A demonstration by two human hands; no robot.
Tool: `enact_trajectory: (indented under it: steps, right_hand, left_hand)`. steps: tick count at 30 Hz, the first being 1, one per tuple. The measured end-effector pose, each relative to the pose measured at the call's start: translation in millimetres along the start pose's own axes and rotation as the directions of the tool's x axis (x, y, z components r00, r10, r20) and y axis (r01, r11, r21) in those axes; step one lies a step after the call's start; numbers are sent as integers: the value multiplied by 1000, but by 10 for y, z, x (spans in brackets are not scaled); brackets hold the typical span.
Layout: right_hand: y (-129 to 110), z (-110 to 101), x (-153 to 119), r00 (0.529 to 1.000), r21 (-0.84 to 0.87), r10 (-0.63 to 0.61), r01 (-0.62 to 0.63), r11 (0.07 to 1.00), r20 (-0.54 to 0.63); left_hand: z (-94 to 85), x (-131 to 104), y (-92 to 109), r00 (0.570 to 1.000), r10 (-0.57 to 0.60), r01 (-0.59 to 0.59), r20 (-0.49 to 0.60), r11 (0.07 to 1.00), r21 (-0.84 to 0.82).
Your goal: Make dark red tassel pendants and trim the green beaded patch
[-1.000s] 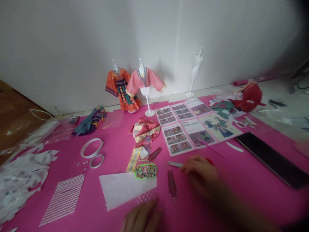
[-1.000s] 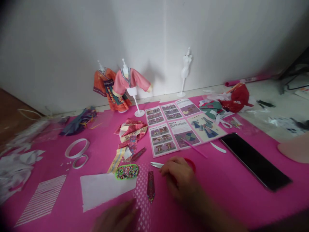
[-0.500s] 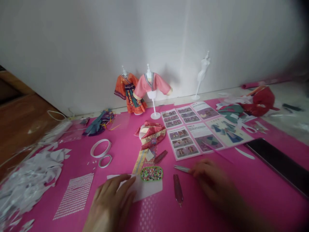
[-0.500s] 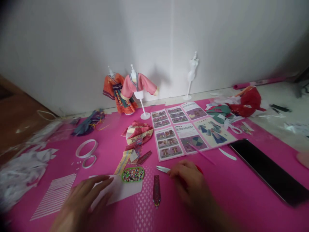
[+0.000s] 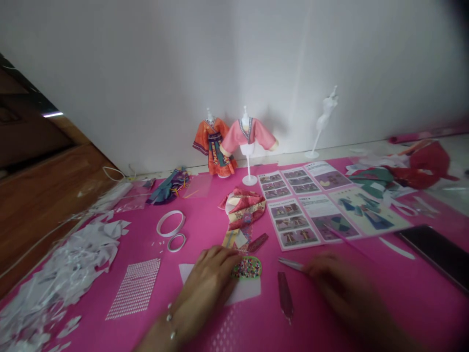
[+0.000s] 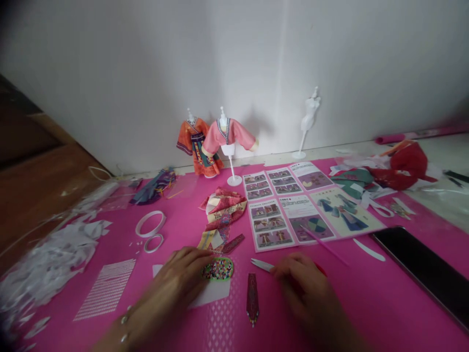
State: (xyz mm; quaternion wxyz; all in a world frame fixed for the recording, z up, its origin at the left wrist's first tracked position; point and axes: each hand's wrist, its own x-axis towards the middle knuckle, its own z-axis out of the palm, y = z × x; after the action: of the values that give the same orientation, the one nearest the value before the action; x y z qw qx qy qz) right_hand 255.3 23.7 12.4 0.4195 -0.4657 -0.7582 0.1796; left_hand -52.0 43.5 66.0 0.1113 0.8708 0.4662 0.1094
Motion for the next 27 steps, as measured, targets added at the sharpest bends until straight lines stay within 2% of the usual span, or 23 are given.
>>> enact_trajectory:
  steps: [4, 11, 15, 20, 23, 27]
  right_hand:
    - [-1, 3, 8, 1000, -16, 2, -2, 1000, -11]
    - [10, 8, 5, 1000, -15, 3, -3, 1000, -16]
    - [7, 10, -6, 1000, -8, 8, -8, 1000, -15]
    - [2, 16, -14, 1000, -15, 3, -4, 1000, -23]
    - [3, 3, -12, 999, -26, -20, 19, 999, -27]
    - [18, -18, -20, 999, -49, -30, 29, 998, -25]
  left_hand:
    - [60, 15, -14, 1000, 2, -2, -23, 1000, -6]
    - [37, -89, 51, 998, -32, 32, -46, 999, 15]
    - [-7, -207, -171, 988, -53, 66, -146, 994, 83]
    - [-128, -252, -512, 944, -221, 277, -245, 934, 224]
    - [-174, -211, -554, 921, -293, 359, -257, 895, 266]
    - [-185, -156, -516, 917, -337, 388, -211, 875, 290]
